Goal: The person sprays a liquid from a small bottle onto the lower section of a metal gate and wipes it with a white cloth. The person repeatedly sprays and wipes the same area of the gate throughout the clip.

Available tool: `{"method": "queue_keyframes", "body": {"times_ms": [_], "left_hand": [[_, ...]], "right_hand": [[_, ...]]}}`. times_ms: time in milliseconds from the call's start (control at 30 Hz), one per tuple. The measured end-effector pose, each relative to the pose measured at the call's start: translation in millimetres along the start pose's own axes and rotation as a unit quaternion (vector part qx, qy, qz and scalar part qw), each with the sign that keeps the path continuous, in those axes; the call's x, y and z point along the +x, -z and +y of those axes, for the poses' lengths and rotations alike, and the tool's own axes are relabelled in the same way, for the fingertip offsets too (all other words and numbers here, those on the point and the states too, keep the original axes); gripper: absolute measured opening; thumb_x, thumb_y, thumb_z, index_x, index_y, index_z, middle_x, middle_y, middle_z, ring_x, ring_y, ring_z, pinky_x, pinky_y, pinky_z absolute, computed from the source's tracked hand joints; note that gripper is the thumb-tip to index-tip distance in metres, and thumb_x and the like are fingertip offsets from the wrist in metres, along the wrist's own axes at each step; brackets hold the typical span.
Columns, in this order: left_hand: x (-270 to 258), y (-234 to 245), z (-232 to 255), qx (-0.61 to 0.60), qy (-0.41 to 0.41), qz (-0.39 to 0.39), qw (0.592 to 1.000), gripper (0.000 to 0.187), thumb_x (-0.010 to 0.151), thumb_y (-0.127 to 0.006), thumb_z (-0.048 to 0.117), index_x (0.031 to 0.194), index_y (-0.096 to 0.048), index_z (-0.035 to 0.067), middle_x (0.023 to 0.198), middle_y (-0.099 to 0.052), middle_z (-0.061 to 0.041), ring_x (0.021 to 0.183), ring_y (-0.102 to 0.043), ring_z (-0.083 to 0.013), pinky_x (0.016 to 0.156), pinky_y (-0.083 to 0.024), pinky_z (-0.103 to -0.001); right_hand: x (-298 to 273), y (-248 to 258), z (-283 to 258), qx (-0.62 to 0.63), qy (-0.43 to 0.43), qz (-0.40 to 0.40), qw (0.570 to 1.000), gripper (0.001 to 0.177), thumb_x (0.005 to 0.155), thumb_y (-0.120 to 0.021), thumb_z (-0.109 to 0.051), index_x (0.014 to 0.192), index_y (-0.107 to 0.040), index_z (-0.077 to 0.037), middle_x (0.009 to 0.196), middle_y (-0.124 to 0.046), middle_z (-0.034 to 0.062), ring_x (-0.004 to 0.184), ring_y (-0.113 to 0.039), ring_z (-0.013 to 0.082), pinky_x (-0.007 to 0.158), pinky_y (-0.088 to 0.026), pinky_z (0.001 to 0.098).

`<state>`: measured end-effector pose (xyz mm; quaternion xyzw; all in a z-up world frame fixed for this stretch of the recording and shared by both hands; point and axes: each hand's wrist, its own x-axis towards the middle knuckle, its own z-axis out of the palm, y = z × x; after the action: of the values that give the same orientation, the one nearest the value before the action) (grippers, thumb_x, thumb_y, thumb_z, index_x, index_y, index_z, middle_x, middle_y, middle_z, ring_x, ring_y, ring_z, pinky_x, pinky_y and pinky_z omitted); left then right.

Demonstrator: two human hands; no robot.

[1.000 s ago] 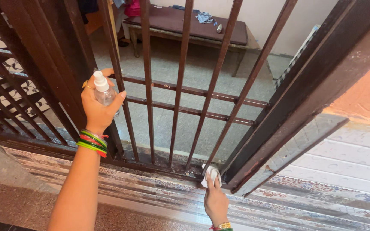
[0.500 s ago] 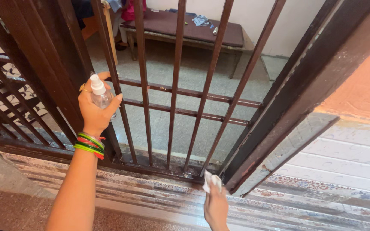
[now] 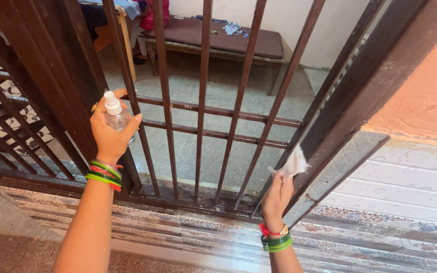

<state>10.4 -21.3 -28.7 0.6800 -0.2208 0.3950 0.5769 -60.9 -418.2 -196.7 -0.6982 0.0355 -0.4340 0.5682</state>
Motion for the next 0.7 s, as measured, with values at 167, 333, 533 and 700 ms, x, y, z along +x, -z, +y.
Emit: {"method": "queue_keyframes", "body": {"times_ms": [167, 333, 533, 700], "left_hand": [[0.5, -0.3, -2.5, 0.031, -0.026, 0.008, 0.999, 0.045, 0.085, -0.084, 0.006, 0.125, -0.064, 0.003, 0.099, -0.058, 0.001, 0.083, -0.058, -0.0079, 0.077, -0.049, -0.025], [1.7, 0.4, -1.6, 0.051, -0.037, 0.012, 0.998, 0.043, 0.083, -0.084, 0.007, 0.122, -0.065, 0.004, 0.102, -0.06, 0.001, 0.087, -0.057, -0.0091, 0.081, -0.049, -0.026], [1.4, 0.9, -0.2, 0.046, -0.024, 0.008, 0.999, 0.04, 0.083, -0.084, 0.008, 0.118, -0.065, 0.005, 0.099, -0.06, 0.0, 0.084, -0.057, -0.0089, 0.078, -0.048, -0.026], [1.8, 2.0, -0.8, 0.035, -0.056, -0.005, 0.998, 0.036, 0.085, -0.084, 0.007, 0.114, -0.062, 0.005, 0.109, -0.064, -0.001, 0.086, -0.058, -0.0091, 0.08, -0.049, -0.025]], "right_hand": [[-54.7, -1.9, 33.9, -0.063, -0.029, -0.037, 0.997, 0.028, 0.101, -0.061, -0.023, 0.103, -0.063, 0.005, 0.086, -0.068, 0.0121, 0.076, -0.058, 0.0162, 0.069, -0.047, 0.0357], [-135.5, 11.6, 112.6, -0.152, -0.172, -0.095, 0.969, 0.036, 0.095, -0.066, -0.027, 0.114, -0.063, 0.003, 0.091, -0.074, 0.0183, 0.076, -0.066, 0.0253, 0.073, -0.051, 0.0386], [-101.2, 5.9, 81.0, -0.076, -0.083, -0.062, 0.992, 0.041, 0.095, -0.067, -0.02, 0.131, -0.061, 0.0, 0.106, -0.075, 0.0134, 0.091, -0.068, 0.0197, 0.08, -0.052, 0.0356], [-6.5, -4.3, -44.2, 0.046, 0.074, -0.067, 0.994, 0.058, 0.097, -0.058, -0.001, 0.154, -0.044, 0.002, 0.141, -0.061, 0.0114, 0.126, -0.058, 0.0194, 0.108, -0.043, 0.0324]]}}
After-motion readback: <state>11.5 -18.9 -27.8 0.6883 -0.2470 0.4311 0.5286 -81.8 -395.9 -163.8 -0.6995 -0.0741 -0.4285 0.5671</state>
